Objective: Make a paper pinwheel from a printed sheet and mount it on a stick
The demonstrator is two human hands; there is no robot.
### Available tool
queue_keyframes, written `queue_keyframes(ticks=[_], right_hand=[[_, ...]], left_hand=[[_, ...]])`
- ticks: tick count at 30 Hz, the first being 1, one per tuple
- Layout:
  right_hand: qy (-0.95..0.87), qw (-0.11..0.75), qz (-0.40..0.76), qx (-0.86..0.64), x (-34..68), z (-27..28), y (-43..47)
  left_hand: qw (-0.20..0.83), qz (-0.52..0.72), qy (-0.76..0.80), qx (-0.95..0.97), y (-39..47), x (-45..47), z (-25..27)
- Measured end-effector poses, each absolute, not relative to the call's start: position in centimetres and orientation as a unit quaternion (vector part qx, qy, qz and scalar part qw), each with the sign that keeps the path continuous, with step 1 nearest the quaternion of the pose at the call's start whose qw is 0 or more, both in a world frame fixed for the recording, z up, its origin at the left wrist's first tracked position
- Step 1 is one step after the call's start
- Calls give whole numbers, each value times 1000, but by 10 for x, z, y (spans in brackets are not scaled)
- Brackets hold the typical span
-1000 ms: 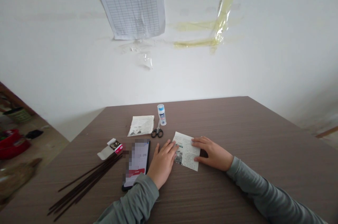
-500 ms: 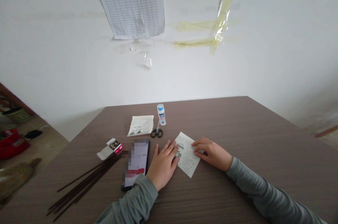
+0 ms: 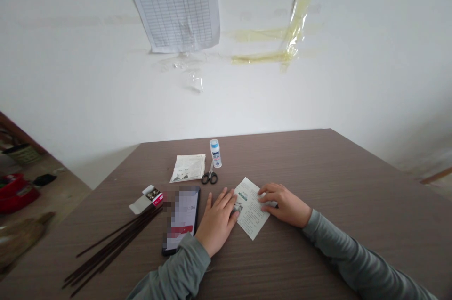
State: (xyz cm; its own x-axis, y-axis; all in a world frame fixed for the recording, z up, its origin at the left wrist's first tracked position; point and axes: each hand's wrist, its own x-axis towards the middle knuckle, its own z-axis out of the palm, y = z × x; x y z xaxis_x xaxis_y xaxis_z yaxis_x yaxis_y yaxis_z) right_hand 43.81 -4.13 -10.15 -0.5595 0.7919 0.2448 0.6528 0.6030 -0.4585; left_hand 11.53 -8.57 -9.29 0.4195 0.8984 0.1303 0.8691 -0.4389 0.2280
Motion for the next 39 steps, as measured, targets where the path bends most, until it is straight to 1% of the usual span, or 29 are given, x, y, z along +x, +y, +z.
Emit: queue_keyframes(ticks=[6, 13, 20, 25, 29, 35, 39], right_hand=[[-869, 262, 166, -385, 441, -112, -34], [-877, 248, 186, -366, 448, -102, -36], [-878, 228, 185, -378, 454, -92, -38], [-888, 235, 161, -360, 455, -94, -37], [-891, 233, 167, -351, 456, -97, -34], [-883, 242, 198, -349, 461, -94, -33], [-879, 256, 194, -352, 462, -94, -33]], left_hand=[[158, 172, 470, 851, -77, 107, -92], [183, 138, 462, 857, -74, 100, -86], [203, 201, 461, 840, -75, 95, -87], [221, 202, 465, 833, -74, 92, -85], [215, 206, 470, 831, -73, 94, -84], [169, 219, 467, 840, -74, 95, -84], [151, 225, 463, 844, -74, 94, -85]])
